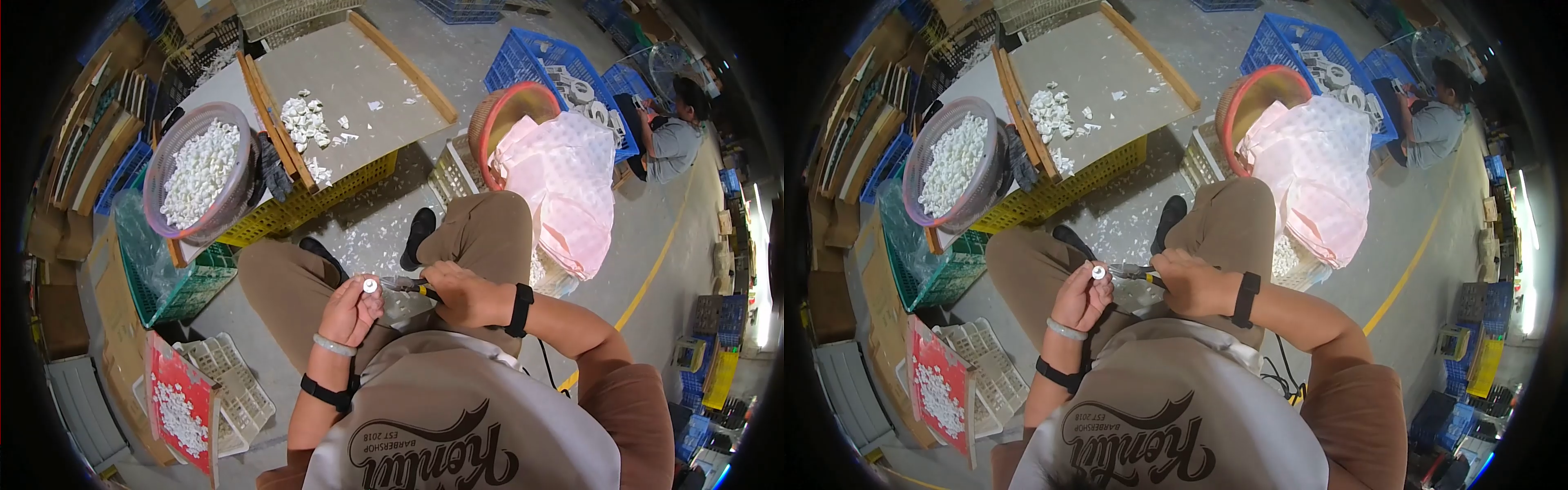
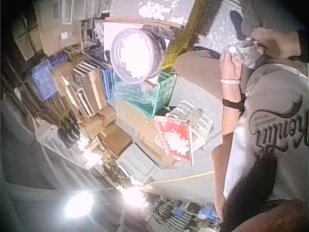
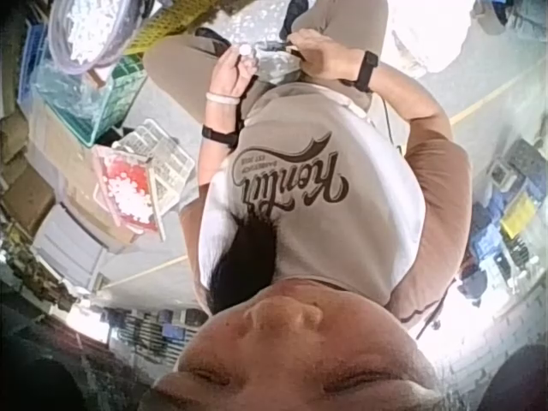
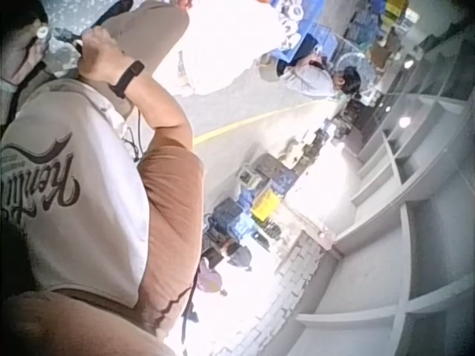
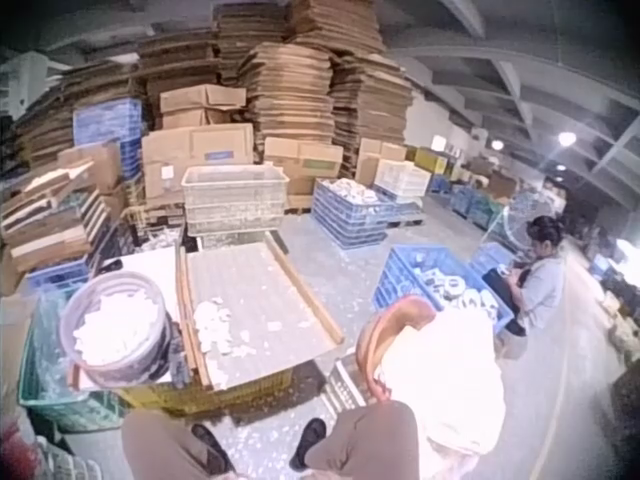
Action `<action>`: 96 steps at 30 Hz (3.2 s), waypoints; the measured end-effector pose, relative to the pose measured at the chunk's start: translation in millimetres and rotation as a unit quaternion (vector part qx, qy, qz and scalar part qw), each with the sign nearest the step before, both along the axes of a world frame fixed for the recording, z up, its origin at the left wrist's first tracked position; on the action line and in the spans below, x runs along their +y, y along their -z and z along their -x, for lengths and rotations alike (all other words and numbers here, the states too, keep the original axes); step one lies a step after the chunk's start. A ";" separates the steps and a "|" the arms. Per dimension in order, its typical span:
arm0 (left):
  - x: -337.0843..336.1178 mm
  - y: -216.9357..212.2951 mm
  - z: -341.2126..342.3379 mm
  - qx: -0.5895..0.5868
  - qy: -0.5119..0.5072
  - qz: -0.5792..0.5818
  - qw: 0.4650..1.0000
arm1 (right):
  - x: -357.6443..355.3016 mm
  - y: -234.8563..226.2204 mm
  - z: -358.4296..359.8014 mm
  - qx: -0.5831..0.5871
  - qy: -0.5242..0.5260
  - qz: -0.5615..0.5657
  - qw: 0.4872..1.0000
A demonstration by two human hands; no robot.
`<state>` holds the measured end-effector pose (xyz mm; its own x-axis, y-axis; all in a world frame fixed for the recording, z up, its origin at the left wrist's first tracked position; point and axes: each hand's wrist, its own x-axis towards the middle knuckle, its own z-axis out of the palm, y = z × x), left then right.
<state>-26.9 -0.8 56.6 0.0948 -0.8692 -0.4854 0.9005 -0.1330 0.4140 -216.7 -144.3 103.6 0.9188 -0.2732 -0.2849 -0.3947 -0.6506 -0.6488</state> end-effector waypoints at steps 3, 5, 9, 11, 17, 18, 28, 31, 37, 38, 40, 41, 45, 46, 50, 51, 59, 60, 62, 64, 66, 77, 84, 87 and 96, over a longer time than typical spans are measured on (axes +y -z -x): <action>-2.1 -4.4 2.9 -0.021 -0.017 -0.025 0.999 | 3.7 -4.0 -0.8 -0.004 -0.002 0.023 1.000; -3.7 -5.4 5.8 -0.045 -0.042 -0.052 0.997 | 5.7 -5.1 -1.0 -0.007 -0.003 0.041 0.999; -4.4 -6.0 10.0 -0.059 -0.043 -0.060 0.996 | 8.7 -5.4 -2.8 -0.050 -0.006 0.131 0.990; -4.3 -4.7 12.8 -0.075 -0.036 -0.038 0.996 | 9.9 -4.7 -2.9 -0.053 -0.009 0.158 0.986; -3.6 -1.4 16.9 -0.072 -0.028 -0.019 0.997 | 13.0 -1.7 -1.6 -0.047 -0.010 0.170 0.984; -3.4 -1.9 17.1 -0.072 -0.027 -0.020 0.997 | 13.1 -3.0 -1.8 -0.027 -0.013 0.157 0.987; -2.2 -2.0 14.0 -0.030 -0.022 0.009 0.999 | 5.4 7.2 -4.7 -0.044 -0.009 0.100 0.994; -2.0 0.7 15.5 -0.015 -0.019 0.003 1.000 | 2.4 5.0 -5.9 -0.028 -0.025 0.116 0.993; -2.0 1.7 14.1 0.001 -0.012 0.008 1.000 | 4.0 -2.6 0.8 -0.001 -0.009 0.082 0.997; -1.7 1.4 13.2 0.007 -0.014 0.008 1.000 | 2.4 -4.1 2.2 -0.002 -0.009 0.083 0.997; -1.5 -1.5 14.1 -0.001 -0.020 0.015 1.000 | -1.1 -6.5 5.0 -0.034 -0.013 0.047 0.998; -2.6 -3.7 14.8 -0.007 -0.026 0.023 0.999 | -2.4 -5.1 6.6 -0.035 -0.012 0.048 0.998; -2.0 -7.0 11.1 -0.033 -0.029 0.009 0.999 | 0.6 -0.6 12.3 -0.044 0.011 0.046 0.998; -1.1 -3.5 9.4 -0.028 -0.028 0.015 0.999 | 1.9 -0.9 13.2 -0.032 0.017 0.053 0.998; 0.9 1.2 8.0 -0.051 -0.029 0.020 0.998 | 5.9 -3.0 13.2 -0.009 0.030 0.038 0.999; 1.0 1.0 8.8 -0.050 -0.028 0.019 0.998 | 6.9 -5.0 12.1 -0.010 0.027 0.026 0.999; 2.9 4.3 10.0 -0.109 -0.045 0.025 0.993 | 12.4 -4.3 10.4 -0.001 0.026 -0.001 1.000; 3.1 4.7 11.0 -0.108 -0.044 0.025 0.993 | 12.6 -4.4 10.8 0.000 0.026 0.000 1.000; 3.0 5.0 13.7 -0.116 -0.051 0.027 0.992 | 13.0 -4.7 12.0 0.002 0.027 0.000 1.000; 2.2 2.4 13.7 -0.108 -0.050 0.023 0.993 | 13.3 -4.9 13.6 -0.027 0.034 -0.005 0.999; 1.4 1.7 13.9 -0.102 -0.050 0.018 0.993 | 13.0 -5.2 13.3 -0.026 0.036 0.000 0.999; 1.6 8.0 12.5 -0.106 -0.067 0.027 0.992 | 10.2 6.7 9.7 -0.033 0.028 -0.007 0.999; 1.5 8.3 12.0 -0.088 -0.075 0.035 0.993 | 9.3 3.7 3.3 -0.007 0.051 -0.030 0.998; 1.6 5.9 11.6 -0.076 -0.082 0.027 0.993 | 7.6 6.5 7.8 -0.021 0.057 -0.037 0.997; 0.3 6.6 7.7 -0.044 -0.078 0.051 0.995 | 11.9 -7.3 3.6 -0.035 0.059 0.071 0.995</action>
